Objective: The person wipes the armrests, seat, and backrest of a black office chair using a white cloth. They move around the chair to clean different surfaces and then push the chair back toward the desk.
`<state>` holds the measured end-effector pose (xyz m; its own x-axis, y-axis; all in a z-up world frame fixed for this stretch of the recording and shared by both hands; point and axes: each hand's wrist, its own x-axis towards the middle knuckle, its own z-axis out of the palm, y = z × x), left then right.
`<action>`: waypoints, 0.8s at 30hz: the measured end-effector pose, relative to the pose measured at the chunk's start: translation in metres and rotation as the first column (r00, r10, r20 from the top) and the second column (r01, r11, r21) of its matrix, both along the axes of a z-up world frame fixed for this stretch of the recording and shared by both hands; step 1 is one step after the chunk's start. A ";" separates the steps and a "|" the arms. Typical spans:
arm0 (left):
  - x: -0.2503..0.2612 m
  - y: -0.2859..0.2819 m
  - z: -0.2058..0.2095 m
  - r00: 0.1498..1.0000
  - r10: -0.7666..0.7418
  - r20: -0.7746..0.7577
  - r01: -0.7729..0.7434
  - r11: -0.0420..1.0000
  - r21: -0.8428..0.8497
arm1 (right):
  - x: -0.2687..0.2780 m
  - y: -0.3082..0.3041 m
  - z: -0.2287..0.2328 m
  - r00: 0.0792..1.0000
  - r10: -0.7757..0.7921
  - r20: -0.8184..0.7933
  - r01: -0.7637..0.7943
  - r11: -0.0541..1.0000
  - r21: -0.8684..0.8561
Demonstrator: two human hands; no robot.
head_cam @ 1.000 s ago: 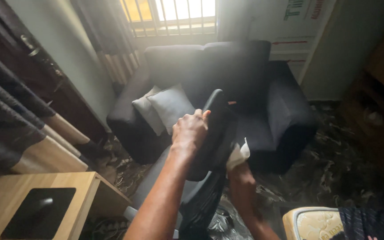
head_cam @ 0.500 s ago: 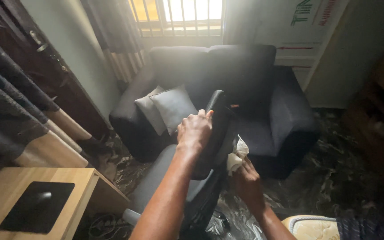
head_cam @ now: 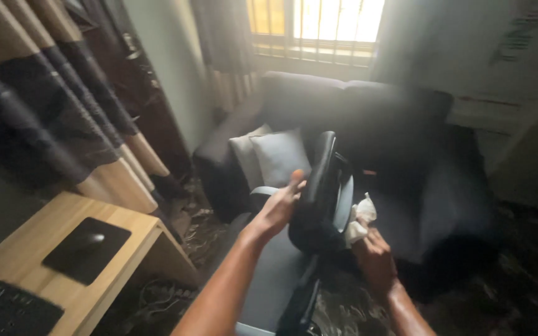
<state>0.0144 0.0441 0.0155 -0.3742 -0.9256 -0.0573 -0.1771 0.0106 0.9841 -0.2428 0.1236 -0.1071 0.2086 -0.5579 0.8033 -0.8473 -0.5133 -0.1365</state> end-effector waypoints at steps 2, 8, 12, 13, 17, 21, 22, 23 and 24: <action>0.031 0.020 -0.008 0.996 0.082 0.037 -0.084 0.995 0.060 | -0.014 -0.028 -0.011 1.000 0.017 0.011 -0.017 1.000 0.025; 0.141 0.044 -0.112 0.926 0.264 0.268 -0.285 0.958 0.041 | -0.057 -0.098 -0.061 0.938 -0.281 0.201 0.203 0.919 0.338; 0.181 0.069 -0.127 0.882 0.316 0.350 -0.365 0.927 0.082 | -0.059 -0.083 -0.037 0.643 -0.128 0.756 -0.167 0.939 0.300; 0.185 0.074 -0.128 0.881 0.318 0.351 -0.370 0.924 0.091 | -0.046 -0.066 -0.012 0.645 -0.130 0.753 -0.172 0.935 0.309; 0.195 0.075 -0.129 0.863 0.270 0.427 -0.336 0.938 0.087 | -0.019 -0.031 0.043 0.595 -0.126 0.794 -0.085 0.972 0.218; 0.206 0.053 -0.136 0.877 0.183 0.444 -0.228 0.972 0.050 | 0.016 -0.009 0.086 0.568 -0.410 0.714 0.212 0.911 0.354; 0.207 0.046 -0.134 0.885 0.165 0.435 -0.206 0.977 0.048 | 0.022 -0.005 0.080 0.565 -0.421 0.710 0.236 0.907 0.350; 0.210 0.040 -0.133 0.883 0.143 0.447 -0.178 0.983 0.038 | 0.030 -0.001 0.072 0.643 -0.352 0.680 0.210 0.935 0.285; 0.214 0.034 -0.132 0.881 0.121 0.458 -0.150 0.988 0.027 | 0.039 0.003 0.064 0.715 -0.283 0.639 0.178 0.958 0.225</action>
<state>0.2279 0.0777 -0.1168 -0.1646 -0.9548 -0.2476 -0.5998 -0.1024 0.7936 -0.2043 0.1269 -0.0435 -0.4929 -0.6312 0.5989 -0.6056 -0.2454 -0.7570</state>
